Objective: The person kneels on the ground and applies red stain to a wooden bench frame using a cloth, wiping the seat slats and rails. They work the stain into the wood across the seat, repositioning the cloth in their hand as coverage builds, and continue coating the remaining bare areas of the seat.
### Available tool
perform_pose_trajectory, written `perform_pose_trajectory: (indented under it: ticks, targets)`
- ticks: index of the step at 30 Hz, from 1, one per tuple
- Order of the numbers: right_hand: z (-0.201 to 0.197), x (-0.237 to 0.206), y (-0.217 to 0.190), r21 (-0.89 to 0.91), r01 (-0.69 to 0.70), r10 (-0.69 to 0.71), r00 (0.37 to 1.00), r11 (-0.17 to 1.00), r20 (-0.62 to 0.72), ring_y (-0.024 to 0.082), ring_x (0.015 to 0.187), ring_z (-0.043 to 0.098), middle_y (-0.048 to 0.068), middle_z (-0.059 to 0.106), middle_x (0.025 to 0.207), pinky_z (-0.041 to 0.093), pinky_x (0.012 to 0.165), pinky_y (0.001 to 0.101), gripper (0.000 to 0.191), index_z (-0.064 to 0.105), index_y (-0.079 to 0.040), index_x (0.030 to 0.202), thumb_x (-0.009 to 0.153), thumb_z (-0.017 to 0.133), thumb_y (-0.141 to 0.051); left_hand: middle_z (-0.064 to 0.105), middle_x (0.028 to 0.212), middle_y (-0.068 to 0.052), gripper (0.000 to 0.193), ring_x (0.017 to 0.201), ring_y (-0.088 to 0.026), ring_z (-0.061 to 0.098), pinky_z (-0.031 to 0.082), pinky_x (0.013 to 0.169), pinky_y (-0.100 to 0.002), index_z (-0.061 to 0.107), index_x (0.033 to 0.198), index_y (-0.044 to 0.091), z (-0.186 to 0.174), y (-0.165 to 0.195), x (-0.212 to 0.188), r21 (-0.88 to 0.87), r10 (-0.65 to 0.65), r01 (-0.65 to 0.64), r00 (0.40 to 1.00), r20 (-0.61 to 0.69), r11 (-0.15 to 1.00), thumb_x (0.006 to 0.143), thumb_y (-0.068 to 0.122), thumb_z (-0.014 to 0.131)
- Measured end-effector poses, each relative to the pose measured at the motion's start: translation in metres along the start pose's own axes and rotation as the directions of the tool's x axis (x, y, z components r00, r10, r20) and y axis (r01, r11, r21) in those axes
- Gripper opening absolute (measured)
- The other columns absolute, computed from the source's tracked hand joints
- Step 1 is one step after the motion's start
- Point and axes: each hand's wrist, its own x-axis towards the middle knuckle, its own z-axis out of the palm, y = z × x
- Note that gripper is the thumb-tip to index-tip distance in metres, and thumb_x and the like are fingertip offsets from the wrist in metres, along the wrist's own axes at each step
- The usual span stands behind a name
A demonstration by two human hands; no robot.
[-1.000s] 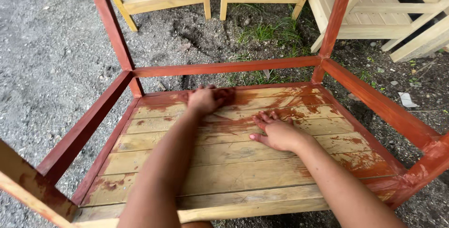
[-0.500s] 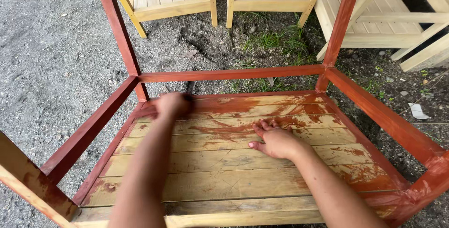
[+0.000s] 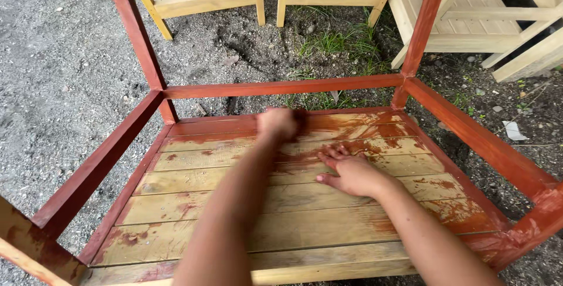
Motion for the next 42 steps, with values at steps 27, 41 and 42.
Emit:
perform_pose_trajectory:
  ticks: [27, 41, 42]
  targets:
    - [0.003, 0.006, -0.002, -0.036, -0.063, 0.064, 0.998, 0.997, 0.014, 0.04, 0.154, 0.018, 0.007, 0.018, 0.169, 0.027, 0.121, 0.0507, 0.083, 0.028, -0.022, 0.16, 0.094, 0.041, -0.071, 0.074, 0.115, -0.008, 0.038, 0.103, -0.034, 0.07, 0.055, 0.086, -0.058, 0.078, 0.108, 0.021, 0.018, 0.001, 0.029, 0.09, 0.096, -0.08, 0.978, -0.185, 0.993, 0.087, 0.046, 0.059]
    - [-0.003, 0.008, -0.011, -0.006, -0.141, 0.141, 0.989, 0.99, 0.052, 0.039, 0.155, 0.016, 0.005, 0.016, 0.17, 0.022, 0.121, 0.0575, 0.079, 0.026, -0.024, 0.16, 0.096, 0.044, -0.067, 0.074, 0.109, -0.01, 0.029, 0.103, -0.033, 0.071, 0.057, 0.084, -0.049, 0.078, 0.104, 0.027, 0.009, -0.05, 0.043, 0.101, 0.015, -0.002, 0.992, -0.126, 0.995, 0.093, 0.047, 0.06]
    - [-0.003, 0.006, -0.01, -0.002, -0.144, 0.144, 0.988, 0.99, 0.052, 0.039, 0.155, 0.017, 0.004, 0.016, 0.17, 0.022, 0.121, 0.0572, 0.079, 0.026, -0.025, 0.16, 0.095, 0.044, -0.067, 0.074, 0.109, -0.01, 0.028, 0.103, -0.033, 0.071, 0.057, 0.083, -0.051, 0.078, 0.105, 0.026, 0.013, -0.048, 0.044, 0.105, 0.013, 0.002, 0.99, -0.141, 0.994, 0.093, 0.045, 0.061]
